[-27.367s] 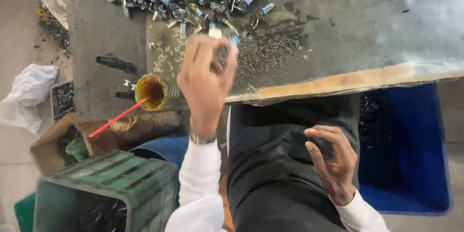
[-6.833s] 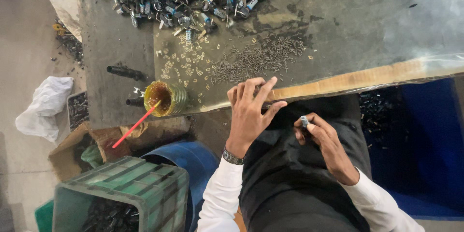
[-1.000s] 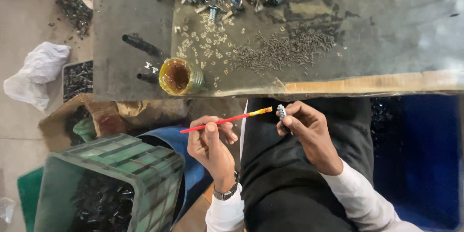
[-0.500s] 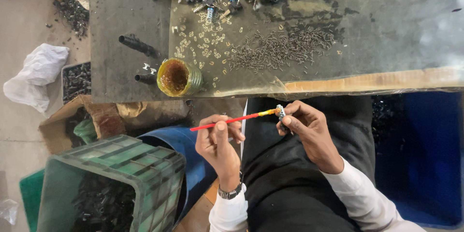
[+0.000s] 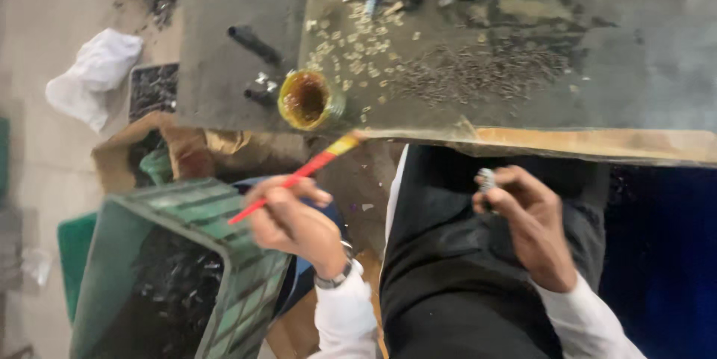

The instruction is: The person sits at a workbench holding small metal components, dips a red-handled brush into a jar of yellowish liquid, and brushes the liquid onto each component. They place the coated parts on the table and pick up new ones from a pile, repeating the cycle.

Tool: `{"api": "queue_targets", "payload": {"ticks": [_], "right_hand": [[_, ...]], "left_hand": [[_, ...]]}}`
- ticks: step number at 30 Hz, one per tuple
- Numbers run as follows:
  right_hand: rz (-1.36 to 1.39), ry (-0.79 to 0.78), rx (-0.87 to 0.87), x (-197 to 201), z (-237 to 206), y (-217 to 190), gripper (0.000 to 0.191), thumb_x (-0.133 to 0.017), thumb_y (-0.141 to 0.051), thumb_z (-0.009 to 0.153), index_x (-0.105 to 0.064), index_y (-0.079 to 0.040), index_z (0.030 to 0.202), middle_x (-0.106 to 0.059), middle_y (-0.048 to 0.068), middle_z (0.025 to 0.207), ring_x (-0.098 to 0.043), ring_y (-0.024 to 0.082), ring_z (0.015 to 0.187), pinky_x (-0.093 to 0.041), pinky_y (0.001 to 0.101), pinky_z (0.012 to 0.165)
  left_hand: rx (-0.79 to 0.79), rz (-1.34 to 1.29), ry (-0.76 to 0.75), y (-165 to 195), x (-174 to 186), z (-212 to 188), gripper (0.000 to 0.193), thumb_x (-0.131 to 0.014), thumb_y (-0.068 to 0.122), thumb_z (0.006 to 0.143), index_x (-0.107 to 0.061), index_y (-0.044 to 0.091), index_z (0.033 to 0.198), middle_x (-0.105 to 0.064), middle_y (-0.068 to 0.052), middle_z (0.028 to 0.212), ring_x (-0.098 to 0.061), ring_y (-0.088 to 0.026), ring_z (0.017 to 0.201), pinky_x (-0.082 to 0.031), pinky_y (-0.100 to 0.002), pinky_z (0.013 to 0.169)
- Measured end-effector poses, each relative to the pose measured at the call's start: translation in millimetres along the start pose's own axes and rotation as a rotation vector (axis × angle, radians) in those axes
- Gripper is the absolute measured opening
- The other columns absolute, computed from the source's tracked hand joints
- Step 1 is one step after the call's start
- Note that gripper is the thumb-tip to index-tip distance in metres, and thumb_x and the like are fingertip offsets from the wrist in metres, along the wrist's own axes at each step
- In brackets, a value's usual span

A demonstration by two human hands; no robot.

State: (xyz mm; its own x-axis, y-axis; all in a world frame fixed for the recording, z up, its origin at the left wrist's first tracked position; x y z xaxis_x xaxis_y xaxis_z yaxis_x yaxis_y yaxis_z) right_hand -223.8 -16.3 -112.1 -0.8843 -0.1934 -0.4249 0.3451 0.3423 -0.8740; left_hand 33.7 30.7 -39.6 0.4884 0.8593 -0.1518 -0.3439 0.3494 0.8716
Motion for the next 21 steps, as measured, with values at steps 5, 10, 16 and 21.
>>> {"api": "queue_targets", "payload": {"ticks": [5, 10, 16, 21], "right_hand": [[-0.394, 0.267, 0.000, 56, -23, 3, 0.016, -0.064, -0.008, 0.102, -0.067, 0.002, 0.114, -0.073, 0.010, 0.102, -0.066, 0.013, 0.091, -0.052, 0.0261, 0.084], [-0.605, 0.581, 0.170, 153, -36, 16, 0.012, -0.067, -0.005, 0.114, -0.062, 0.006, 0.116, -0.070, 0.009, 0.101, -0.066, 0.013, 0.090, -0.053, 0.0255, 0.085], [-1.215, 0.727, 0.363, 193, -29, 20, 0.022, -0.074, -0.002, 0.106, -0.063, 0.009, 0.123, -0.067, 0.019, 0.114, -0.063, 0.028, 0.105, -0.050, 0.0343, 0.095], [-0.605, 0.618, 0.458, 164, -27, 9, 0.028, -0.065, -0.005, 0.110, -0.053, 0.003, 0.134, -0.059, 0.008, 0.128, -0.058, 0.013, 0.115, -0.052, 0.0272, 0.106]], "left_hand": [[-0.117, 0.292, -0.084, -15, 7, 49, 0.036, -0.065, 0.027, 0.112, -0.049, -0.003, 0.125, -0.057, -0.009, 0.094, -0.053, -0.012, 0.068, -0.046, -0.026, 0.053], [-0.124, 0.087, 0.283, -6, -23, 10, 0.041, -0.068, 0.026, 0.106, -0.046, 0.003, 0.131, -0.050, -0.002, 0.089, -0.046, -0.007, 0.057, -0.035, -0.022, 0.050], [-0.106, 0.288, -0.649, -15, -111, -4, 0.015, -0.067, 0.021, 0.104, -0.072, 0.009, 0.111, -0.072, -0.004, 0.105, -0.069, -0.010, 0.082, -0.055, -0.024, 0.070], [-0.486, 0.521, -0.853, -45, -231, 19, 0.006, -0.073, 0.017, 0.091, -0.072, 0.014, 0.097, -0.068, -0.004, 0.097, -0.072, -0.026, 0.079, -0.053, -0.040, 0.065]]}}
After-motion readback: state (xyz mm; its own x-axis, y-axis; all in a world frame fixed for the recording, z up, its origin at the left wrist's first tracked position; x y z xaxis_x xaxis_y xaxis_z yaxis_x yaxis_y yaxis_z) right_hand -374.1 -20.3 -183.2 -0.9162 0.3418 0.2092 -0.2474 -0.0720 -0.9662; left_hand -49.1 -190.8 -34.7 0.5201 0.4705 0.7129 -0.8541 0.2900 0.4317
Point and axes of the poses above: each hand's wrist, its own z-axis towards the middle knuckle, its own x-axis out of the back of the hand, y = z × x, the point moved 1 cm from there along z, towards the middle knuckle
